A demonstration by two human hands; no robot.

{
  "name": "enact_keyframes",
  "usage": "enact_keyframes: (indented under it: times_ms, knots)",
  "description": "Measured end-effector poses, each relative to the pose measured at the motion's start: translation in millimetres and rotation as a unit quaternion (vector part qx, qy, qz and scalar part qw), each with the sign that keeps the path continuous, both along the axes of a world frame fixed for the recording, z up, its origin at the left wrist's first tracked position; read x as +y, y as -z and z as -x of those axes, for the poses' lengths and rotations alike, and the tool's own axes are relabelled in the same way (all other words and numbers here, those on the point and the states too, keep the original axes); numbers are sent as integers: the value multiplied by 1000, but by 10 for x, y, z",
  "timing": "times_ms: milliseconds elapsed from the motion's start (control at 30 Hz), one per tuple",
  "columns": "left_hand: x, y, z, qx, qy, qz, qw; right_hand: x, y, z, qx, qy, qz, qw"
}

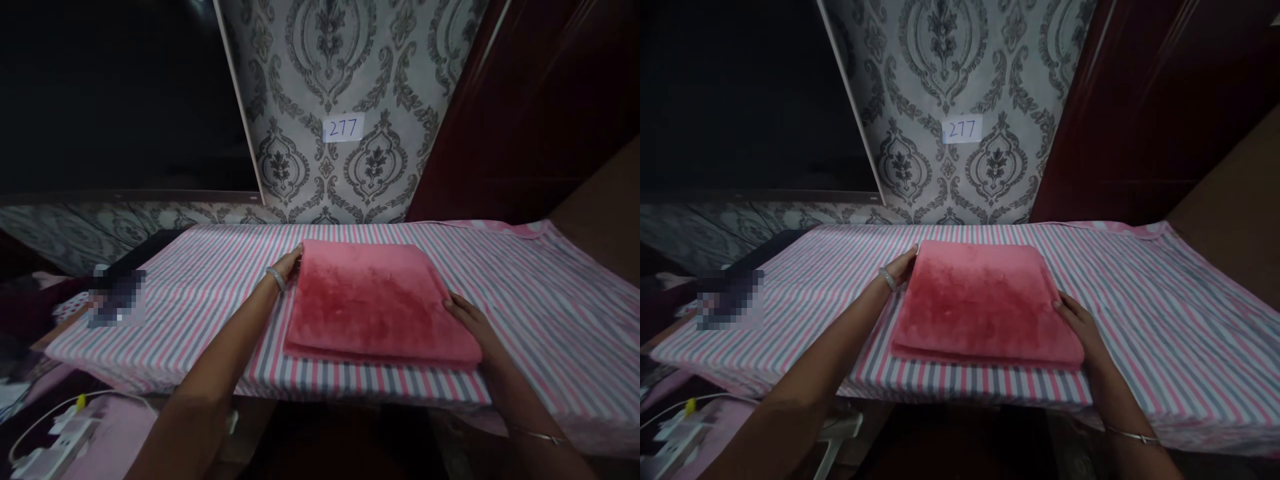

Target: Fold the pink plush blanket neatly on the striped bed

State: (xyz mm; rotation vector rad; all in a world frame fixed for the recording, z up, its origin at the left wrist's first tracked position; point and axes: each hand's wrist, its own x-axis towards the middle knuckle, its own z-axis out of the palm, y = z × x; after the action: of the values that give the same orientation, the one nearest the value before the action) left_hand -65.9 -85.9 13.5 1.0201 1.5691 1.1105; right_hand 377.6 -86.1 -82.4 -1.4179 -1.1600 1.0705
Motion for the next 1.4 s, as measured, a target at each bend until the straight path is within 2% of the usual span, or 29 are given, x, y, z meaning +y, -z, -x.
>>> enact_keyframes:
  times_ms: [100,200,300,367,433,500,567,633,700,767,833,933,1033,1267,1333,1400]
  knots:
    - [40,17,-110,-79,14,-13,997,-19,-41,12,-2,2,9,1000]
    - [4,65,-173,-113,26,-65,991,-54,-95,38,1,5,10,1000]
    - [-45,107,-155,-144,53,-43,987,-73,-123,52,10,-5,3,1000]
    - [-61,91,-125,-133,47,-25,990,-72,-127,46,8,-16,-3,1000]
    - [-68,24,-131,-55,7,-38,998,-66,-126,33,4,-22,-6,1000]
    - [-83,-82,-209,99,-31,-90,991,-61,-121,22,8,-23,-6,1000]
    - [-119,-186,-362,274,-17,-165,948,-59,-116,22,14,-21,-9,1000]
    - [-174,-242,-550,404,48,-209,890,-62,-113,31,12,-17,-12,1000]
    - [-236,-221,-710,483,112,-186,848,-70,-113,45,10,-13,-15,1000]
    - [-289,-128,-795,539,139,-129,821,-83,-117,57,14,-12,-10,1000]
    - [-326,1,-802,574,140,-85,802,-98,-123,61,17,-11,-5,1000]
    - [-360,171,-747,597,134,-66,788,-112,-135,48,8,-18,-3,1000]
    - [-378,251,-715,611,135,-61,778,-109,-144,33,1,-34,6,999]
    - [-379,250,-730,623,134,-57,769,-100,-119,60,10,-34,9,999]
    - [-374,203,-708,613,136,-49,777,-68,-163,17,0,-60,21,998]
    - [-361,105,-674,592,151,-31,791,21,-280,-41,-35,-81,27,996]
